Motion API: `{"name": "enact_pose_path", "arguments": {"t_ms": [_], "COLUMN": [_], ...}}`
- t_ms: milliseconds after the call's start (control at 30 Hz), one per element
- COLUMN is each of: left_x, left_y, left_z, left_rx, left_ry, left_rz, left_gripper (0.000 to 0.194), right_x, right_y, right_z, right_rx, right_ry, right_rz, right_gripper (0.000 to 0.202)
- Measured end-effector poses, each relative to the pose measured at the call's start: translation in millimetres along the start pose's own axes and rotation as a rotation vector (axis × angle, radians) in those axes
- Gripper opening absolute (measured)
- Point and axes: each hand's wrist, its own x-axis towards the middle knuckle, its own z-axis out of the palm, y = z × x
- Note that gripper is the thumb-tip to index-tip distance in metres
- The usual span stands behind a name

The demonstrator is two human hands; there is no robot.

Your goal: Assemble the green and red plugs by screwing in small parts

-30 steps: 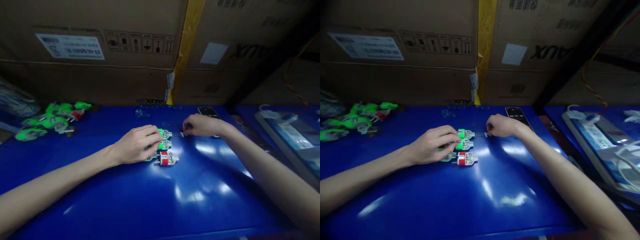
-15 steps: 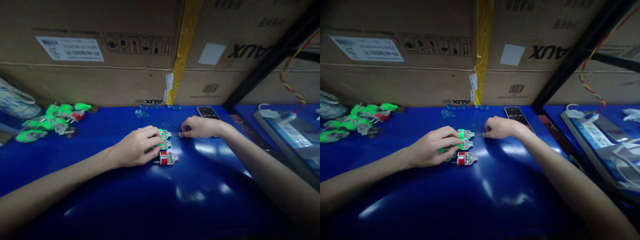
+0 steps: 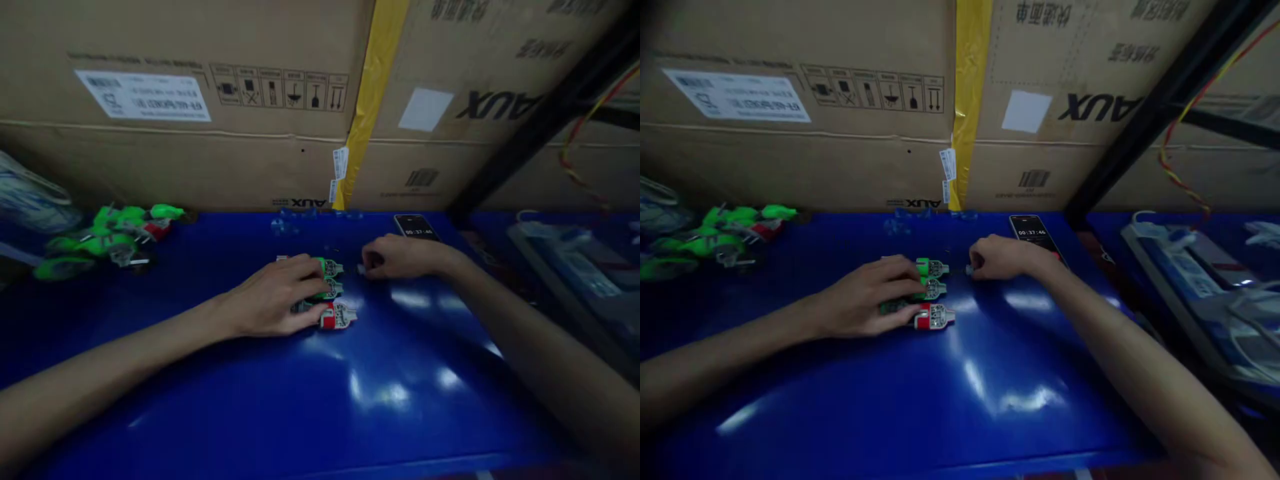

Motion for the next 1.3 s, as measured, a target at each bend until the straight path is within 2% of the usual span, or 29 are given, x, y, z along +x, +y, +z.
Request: {"name": "enact_pose_path", "arguments": {"t_ms": [167,267,367,467,667,767,900,1167,1300], "left_x": [1.3,2.0,1.7,0.6,-1.3,-1.4,-1.9,-1.3,-1.7], "left_y": [5.5,9.9,11.7,11.2,14.1,15.8,14.9,12.1,12.3], "left_z": [-1.5,-2.2,-1.8,0.3,4.9,6.6,8.4,8.3,7.7], "left_rx": [0.051,0.089,0.117,0.117,0.138,0.138,0.132,0.118,0.129], "left_ry": [0.002,-0.039,-0.108,-0.125,-0.092,-0.038,-0.024,-0.054,-0.065], "left_rz": [0.054,0.117,0.156,0.179,0.164,0.171,0.141,0.121,0.113], "left_gripper": [0.021,0.023,0.027,0.027,0.018,0.016,0.015,0.018,0.018], "right_x": [-3.1,-10.2,-21.8,-32.8,-45.8,-52.0,-54.4,-41.0,-41.3], "right_y": [-1.3,-5.7,-13.7,-23.3,-35.5,-37.1,-37.9,-36.0,-35.2], "right_z": [-1.9,-7.3,-15.4,-23.1,-28.8,-25.7,-19.0,-8.0,-8.3], "right_rx": [-0.004,0.035,0.155,0.277,0.212,0.434,0.641,0.638,0.618], "right_ry": [0.044,0.172,0.337,0.426,0.592,0.589,0.496,0.426,0.438], "right_rz": [-0.019,-0.084,-0.225,-0.352,-0.302,-0.354,-0.416,-0.415,-0.423], "right_gripper": [0.028,0.026,0.027,0.032,0.035,0.032,0.029,0.03,0.029]}}
